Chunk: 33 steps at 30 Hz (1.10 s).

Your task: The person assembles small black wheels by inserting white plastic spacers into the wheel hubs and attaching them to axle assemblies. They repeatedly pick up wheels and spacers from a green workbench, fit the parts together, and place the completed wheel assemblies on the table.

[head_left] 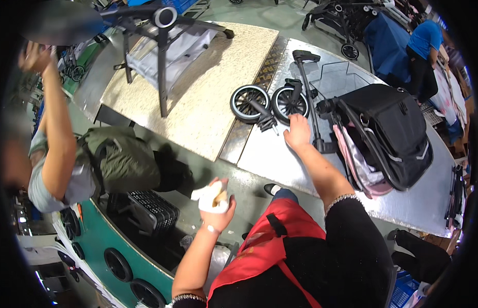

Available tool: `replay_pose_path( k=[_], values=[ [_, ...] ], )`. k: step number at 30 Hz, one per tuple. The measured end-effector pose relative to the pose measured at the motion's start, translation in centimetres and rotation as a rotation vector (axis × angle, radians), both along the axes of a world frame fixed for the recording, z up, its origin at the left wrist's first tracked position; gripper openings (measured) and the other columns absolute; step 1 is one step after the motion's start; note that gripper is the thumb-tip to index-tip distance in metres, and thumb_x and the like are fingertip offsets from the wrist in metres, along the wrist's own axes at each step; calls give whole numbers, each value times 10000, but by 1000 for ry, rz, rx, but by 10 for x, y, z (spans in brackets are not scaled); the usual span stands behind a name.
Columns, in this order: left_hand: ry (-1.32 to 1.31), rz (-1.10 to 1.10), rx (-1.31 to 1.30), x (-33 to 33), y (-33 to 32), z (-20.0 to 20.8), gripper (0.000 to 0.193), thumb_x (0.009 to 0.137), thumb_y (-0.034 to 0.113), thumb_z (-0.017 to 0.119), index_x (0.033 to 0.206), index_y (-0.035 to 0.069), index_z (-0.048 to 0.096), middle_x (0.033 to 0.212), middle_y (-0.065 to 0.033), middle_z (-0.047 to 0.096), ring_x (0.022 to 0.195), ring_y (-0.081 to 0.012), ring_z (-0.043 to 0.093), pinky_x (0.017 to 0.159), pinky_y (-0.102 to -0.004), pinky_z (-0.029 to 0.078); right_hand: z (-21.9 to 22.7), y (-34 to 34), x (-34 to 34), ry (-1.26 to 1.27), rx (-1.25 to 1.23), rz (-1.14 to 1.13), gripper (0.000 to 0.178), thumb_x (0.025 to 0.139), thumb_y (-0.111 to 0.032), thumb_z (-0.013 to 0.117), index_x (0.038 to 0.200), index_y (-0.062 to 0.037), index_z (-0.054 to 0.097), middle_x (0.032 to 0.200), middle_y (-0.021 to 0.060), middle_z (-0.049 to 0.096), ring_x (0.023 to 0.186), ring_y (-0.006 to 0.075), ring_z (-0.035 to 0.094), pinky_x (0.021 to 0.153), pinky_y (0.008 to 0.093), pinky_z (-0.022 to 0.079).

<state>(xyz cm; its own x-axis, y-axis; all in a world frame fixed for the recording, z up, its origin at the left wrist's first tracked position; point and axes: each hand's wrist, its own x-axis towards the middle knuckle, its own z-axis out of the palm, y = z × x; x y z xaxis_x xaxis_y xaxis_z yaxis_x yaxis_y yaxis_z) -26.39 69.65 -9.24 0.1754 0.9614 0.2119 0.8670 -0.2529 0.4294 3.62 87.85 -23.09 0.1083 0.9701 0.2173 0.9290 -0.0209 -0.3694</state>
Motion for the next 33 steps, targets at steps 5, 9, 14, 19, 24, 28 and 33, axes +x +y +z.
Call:
replay_pose_path(
  k=[5, 9, 14, 19, 24, 28, 33],
  values=[
    [327, -161, -24, 59, 170, -92, 714, 689, 166, 696, 1355, 31, 478, 1316, -166, 549, 1280, -381, 467, 1055, -441, 379, -23, 14, 13, -85, -92, 148, 405, 736, -118, 660, 1137, -99, 612, 1102, 78, 563, 1119, 256, 492, 1051, 455, 330],
    [393, -89, -174, 85, 257, -168, 477, 716, 193, 667, 1159, 56, 552, 1220, -177, 570, 1187, -360, 512, 1056, -428, 372, -15, 21, 23, -131, -170, 278, 340, 760, -121, 645, 1099, -110, 627, 1011, 74, 596, 1087, 266, 499, 1133, 526, 227],
    [307, -78, -144, 106, 275, -145, 123, 872, 262, 587, 831, 150, 621, 668, -79, 610, 688, -280, 621, 685, -430, 453, -5, 43, 39, 69, -148, 322, 211, 689, -142, 703, 897, -116, 682, 911, 66, 633, 1015, 284, 512, 1044, 494, 293],
    [266, -54, -385, 103, 198, -64, 282, 674, 283, 769, 845, 134, 602, 823, -108, 621, 799, -325, 608, 697, -437, 451, 67, 45, 33, 295, 33, 375, 352, 584, -150, 739, 922, -103, 651, 882, 89, 614, 923, 311, 543, 984, 466, 337],
    [2, 428, -317, 84, 67, 14, 407, 567, 320, 761, 897, 96, 676, 915, -127, 631, 923, -336, 603, 858, -441, 457, 137, 37, 7, 926, -461, 269, 240, 701, -37, 690, 921, -41, 592, 807, 18, 580, 738, 121, 531, 699, 276, 448],
    [-258, 1010, -437, 59, -67, 53, 496, 603, 308, 783, 1006, 44, 664, 927, -161, 620, 920, -326, 608, 844, -385, 486, 163, -7, -64, 1037, -743, 694, 217, 723, 12, 668, 909, -48, 572, 779, -8, 567, 696, 62, 508, 644, 227, 435],
    [-687, 1730, -79, 88, -262, 81, 407, 690, 222, 752, 1028, 22, 649, 887, -94, 655, 785, -193, 625, 765, -320, 500, 162, -119, -142, 802, -811, 1341, 275, 674, 11, 700, 912, -28, 567, 799, -3, 522, 726, 75, 498, 659, 248, 433]
  ],
)
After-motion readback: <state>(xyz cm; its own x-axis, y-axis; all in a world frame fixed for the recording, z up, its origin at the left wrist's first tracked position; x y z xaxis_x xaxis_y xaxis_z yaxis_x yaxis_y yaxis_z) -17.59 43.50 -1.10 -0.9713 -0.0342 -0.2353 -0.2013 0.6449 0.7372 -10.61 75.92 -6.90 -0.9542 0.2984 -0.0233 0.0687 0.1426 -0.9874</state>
